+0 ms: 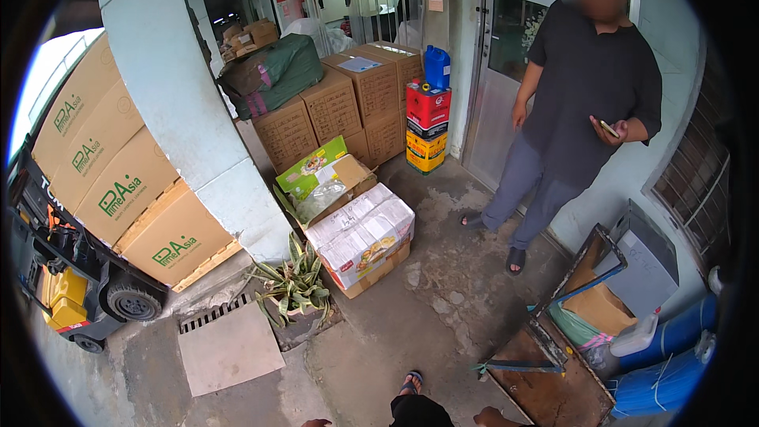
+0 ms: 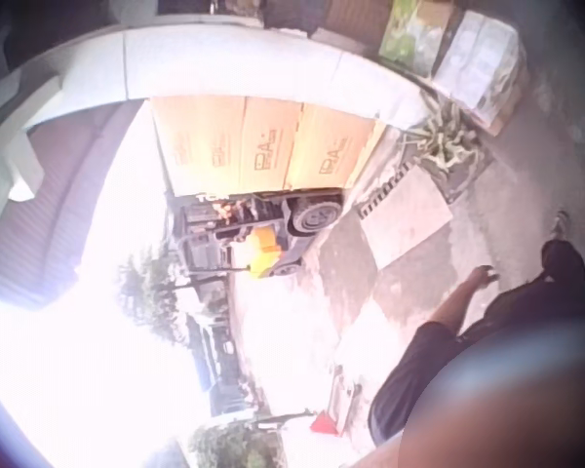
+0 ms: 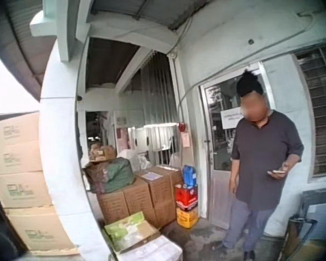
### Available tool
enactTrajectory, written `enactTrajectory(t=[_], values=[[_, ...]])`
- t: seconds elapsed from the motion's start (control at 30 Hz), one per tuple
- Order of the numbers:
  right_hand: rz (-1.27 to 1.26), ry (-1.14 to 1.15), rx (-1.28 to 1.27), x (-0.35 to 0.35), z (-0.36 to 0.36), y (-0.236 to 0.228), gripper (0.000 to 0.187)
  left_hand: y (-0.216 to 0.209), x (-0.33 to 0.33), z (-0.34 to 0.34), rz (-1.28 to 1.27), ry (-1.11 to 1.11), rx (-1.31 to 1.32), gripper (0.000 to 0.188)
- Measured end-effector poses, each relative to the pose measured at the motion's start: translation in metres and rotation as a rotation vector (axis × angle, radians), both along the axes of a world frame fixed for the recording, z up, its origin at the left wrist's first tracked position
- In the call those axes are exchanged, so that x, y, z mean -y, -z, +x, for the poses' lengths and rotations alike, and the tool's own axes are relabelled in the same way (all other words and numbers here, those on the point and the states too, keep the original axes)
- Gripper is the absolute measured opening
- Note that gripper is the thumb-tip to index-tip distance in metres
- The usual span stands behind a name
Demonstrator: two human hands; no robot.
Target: The person opens several cardboard boxes using a box cutter, removes white cylindrical rolls from inside, and places them on the floor. The person also moves a potted plant aside to access the boxes.
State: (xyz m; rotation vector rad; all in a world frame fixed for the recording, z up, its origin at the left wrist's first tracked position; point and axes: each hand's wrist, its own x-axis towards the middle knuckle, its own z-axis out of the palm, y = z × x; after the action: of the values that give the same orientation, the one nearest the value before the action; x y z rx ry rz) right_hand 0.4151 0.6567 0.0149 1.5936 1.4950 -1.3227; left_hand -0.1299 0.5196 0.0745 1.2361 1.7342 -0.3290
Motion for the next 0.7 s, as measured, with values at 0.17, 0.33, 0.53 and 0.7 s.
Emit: enactTrajectory(t=[0.17,0.33,0.53,0.7], values=[[0.146,0.091,-0.017,-0.048,-0.020,0.026,0.073,-0.098,-0.142,0.009,0.160,-0.291,-0.079,0.065],[0.618,0.078,-0.162,-0.151,-0.114,-0.061,0.026,-0.115,-0.229,0.007,0.240,-0.287,-0.063,0.061],[0.772,0.181,-0.477,-0.254,-0.183,-0.135,0.027,-0.124,-0.289,0.020,0.283,-0.246,0.003,0.061],[0.796,0.248,-0.361,-0.288,-0.133,-0.090,0.023,-0.083,-0.329,-0.001,0.295,-0.351,0.023,0.058]])
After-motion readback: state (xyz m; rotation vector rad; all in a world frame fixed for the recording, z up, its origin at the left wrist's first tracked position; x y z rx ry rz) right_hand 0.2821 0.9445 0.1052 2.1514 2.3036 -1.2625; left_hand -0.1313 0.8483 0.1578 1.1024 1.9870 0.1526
